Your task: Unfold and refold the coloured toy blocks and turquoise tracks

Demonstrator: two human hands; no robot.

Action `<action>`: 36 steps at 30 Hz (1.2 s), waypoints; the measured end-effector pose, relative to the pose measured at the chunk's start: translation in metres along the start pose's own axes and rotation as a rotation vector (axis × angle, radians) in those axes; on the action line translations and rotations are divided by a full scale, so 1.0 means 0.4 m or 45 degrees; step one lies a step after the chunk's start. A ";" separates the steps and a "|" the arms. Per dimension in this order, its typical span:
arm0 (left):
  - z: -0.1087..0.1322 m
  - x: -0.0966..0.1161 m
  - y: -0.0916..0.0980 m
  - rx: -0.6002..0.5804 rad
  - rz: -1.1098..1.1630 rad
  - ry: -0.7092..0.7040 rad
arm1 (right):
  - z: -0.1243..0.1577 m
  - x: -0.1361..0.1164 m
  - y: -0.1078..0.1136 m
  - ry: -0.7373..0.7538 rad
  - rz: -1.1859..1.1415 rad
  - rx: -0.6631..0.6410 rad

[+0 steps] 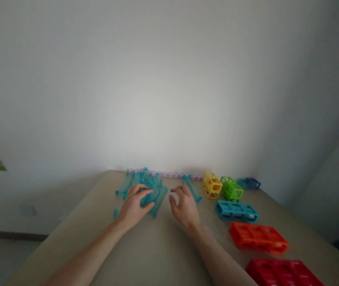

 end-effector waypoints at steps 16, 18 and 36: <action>-0.002 -0.050 0.027 0.092 -0.114 0.279 | 0.042 -0.060 -0.120 -0.035 0.158 -0.459; 0.001 -0.062 0.030 0.097 -0.115 0.355 | 0.040 -0.049 -0.113 -0.085 0.236 -0.436; 0.031 -0.169 0.038 0.415 0.504 0.778 | 0.033 0.071 -0.121 -0.674 -0.721 -0.108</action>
Point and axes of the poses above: each hand's wrist, its own z-axis away from the middle knuckle, its own y-axis out of the back of the hand, x = y × z, the point moved 9 cm from there along -z, towards the middle knuckle, and after that the axes turned 2 degrees about -y, right-handed, at the moved point
